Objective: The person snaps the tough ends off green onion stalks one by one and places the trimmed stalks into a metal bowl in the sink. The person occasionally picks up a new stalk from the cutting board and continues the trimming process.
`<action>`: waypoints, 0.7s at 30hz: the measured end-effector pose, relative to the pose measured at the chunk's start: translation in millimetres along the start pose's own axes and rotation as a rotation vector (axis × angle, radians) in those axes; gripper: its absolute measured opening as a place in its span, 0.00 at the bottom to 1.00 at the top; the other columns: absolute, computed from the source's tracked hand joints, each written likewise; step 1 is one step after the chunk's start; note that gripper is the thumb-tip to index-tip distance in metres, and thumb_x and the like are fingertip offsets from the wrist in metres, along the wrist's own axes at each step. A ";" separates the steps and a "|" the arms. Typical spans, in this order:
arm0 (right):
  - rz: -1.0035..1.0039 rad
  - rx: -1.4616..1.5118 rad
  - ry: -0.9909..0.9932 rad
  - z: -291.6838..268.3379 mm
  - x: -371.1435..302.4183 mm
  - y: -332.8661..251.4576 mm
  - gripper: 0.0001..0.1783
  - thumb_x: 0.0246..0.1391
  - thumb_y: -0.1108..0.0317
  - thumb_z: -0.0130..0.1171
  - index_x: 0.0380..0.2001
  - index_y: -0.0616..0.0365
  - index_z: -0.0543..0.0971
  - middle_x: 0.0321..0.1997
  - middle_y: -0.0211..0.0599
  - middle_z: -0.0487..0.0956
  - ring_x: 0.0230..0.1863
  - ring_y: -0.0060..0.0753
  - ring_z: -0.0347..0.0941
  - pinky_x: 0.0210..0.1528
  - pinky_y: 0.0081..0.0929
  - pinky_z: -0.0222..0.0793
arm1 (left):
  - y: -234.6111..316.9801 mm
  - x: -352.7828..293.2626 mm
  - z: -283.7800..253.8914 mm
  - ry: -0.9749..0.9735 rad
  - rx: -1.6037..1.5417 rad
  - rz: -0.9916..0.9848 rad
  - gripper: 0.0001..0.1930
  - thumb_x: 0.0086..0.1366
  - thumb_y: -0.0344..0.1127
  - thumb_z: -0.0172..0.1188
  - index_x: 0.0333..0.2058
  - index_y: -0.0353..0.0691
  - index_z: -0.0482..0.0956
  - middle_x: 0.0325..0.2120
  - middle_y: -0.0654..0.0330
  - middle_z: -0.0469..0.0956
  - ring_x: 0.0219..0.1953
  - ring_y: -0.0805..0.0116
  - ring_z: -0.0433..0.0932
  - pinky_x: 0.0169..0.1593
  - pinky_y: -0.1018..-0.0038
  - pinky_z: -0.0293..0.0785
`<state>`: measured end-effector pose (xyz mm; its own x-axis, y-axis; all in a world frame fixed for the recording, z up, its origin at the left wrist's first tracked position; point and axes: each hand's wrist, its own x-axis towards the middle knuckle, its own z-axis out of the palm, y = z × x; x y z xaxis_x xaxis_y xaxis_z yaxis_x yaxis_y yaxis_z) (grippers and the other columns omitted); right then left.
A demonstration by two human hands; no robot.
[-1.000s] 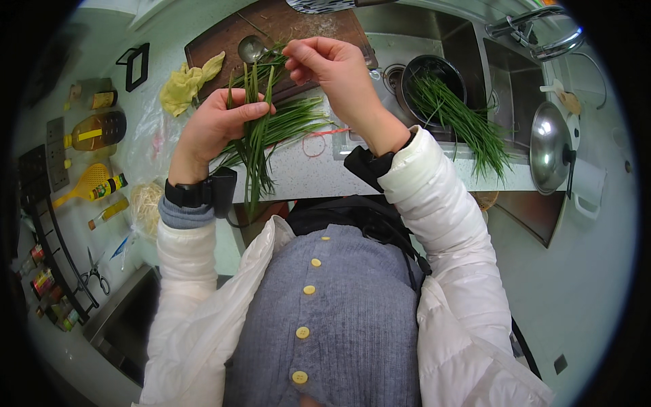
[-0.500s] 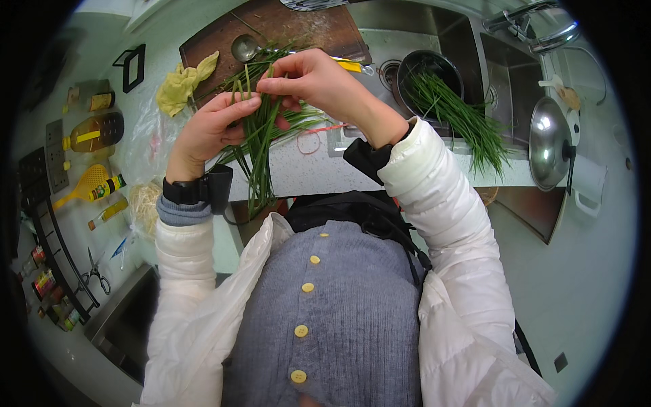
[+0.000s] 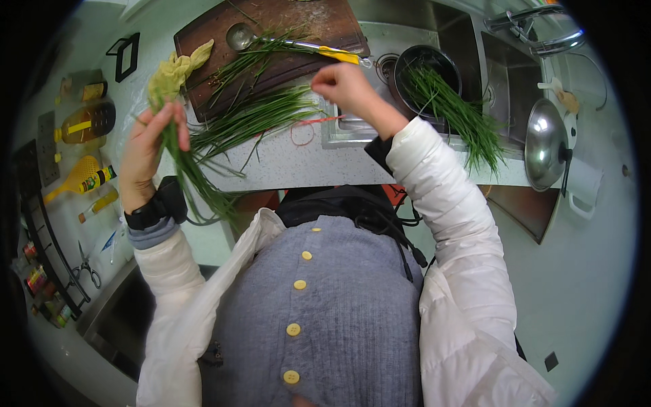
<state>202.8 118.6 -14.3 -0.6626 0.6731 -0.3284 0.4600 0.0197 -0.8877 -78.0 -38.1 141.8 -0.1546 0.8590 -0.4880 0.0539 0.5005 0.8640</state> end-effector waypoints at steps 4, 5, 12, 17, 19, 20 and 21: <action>-0.214 -0.362 0.028 31.0 -11.7 37.8 0.05 0.44 0.71 0.63 0.28 0.55 0.82 0.29 0.38 0.79 0.32 0.41 0.76 0.35 0.34 0.72 | -6.2 -0.6 -4.3 -0.030 -0.317 0.145 0.12 0.72 0.40 0.47 0.39 0.36 0.72 0.26 0.56 0.77 0.26 0.69 0.74 0.39 0.73 0.71; -0.234 -0.445 0.049 35.3 -12.6 41.5 0.05 0.43 0.71 0.63 0.27 0.54 0.82 0.31 0.38 0.78 0.34 0.45 0.76 0.37 0.37 0.72 | -9.2 -0.7 -1.6 -0.016 -0.389 0.145 0.12 0.72 0.39 0.47 0.40 0.35 0.72 0.27 0.55 0.77 0.26 0.69 0.74 0.36 0.72 0.72; -0.290 -0.534 0.071 33.9 -12.8 39.3 0.02 0.43 0.71 0.61 0.24 0.54 0.80 0.31 0.36 0.75 0.39 0.44 0.74 0.39 0.40 0.71 | -25.7 33.2 26.5 -0.114 -0.323 0.016 0.09 0.66 0.36 0.57 0.39 0.37 0.76 0.25 0.68 0.72 0.20 0.85 0.63 0.24 0.84 0.58; -0.347 -0.575 0.108 37.9 -11.6 41.7 0.01 0.43 0.71 0.61 0.23 0.55 0.79 0.31 0.35 0.75 0.40 0.44 0.74 0.40 0.39 0.71 | -39.5 47.7 57.1 -0.059 0.054 0.092 0.09 0.60 0.35 0.65 0.34 0.36 0.80 0.20 0.74 0.72 0.21 0.86 0.65 0.24 0.83 0.59; -0.389 -0.586 0.116 38.2 -11.0 44.0 0.01 0.43 0.71 0.61 0.22 0.55 0.79 0.30 0.35 0.75 0.40 0.43 0.74 0.39 0.39 0.71 | -45.4 55.0 64.7 -0.046 0.133 0.166 0.09 0.59 0.34 0.64 0.34 0.35 0.80 0.20 0.73 0.74 0.22 0.85 0.67 0.26 0.82 0.63; -0.442 -0.580 0.166 38.5 -11.1 44.7 0.01 0.43 0.71 0.60 0.22 0.55 0.78 0.30 0.36 0.75 0.40 0.43 0.73 0.39 0.39 0.71 | -48.5 59.2 67.4 -0.046 0.157 0.170 0.09 0.59 0.34 0.64 0.35 0.35 0.81 0.20 0.72 0.74 0.23 0.84 0.69 0.27 0.81 0.65; -0.398 -0.610 0.089 38.2 -10.8 44.6 0.01 0.43 0.71 0.60 0.22 0.55 0.78 0.30 0.36 0.75 0.40 0.43 0.74 0.39 0.39 0.71 | -52.3 61.0 70.9 -0.039 0.190 0.151 0.09 0.59 0.34 0.64 0.35 0.34 0.81 0.20 0.71 0.75 0.23 0.83 0.70 0.28 0.80 0.67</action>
<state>207.9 83.9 -62.7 -0.8094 0.5864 0.0319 0.4593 0.6659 -0.5879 -20.3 -4.3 58.1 -0.0924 0.9272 -0.3631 0.2589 0.3745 0.8904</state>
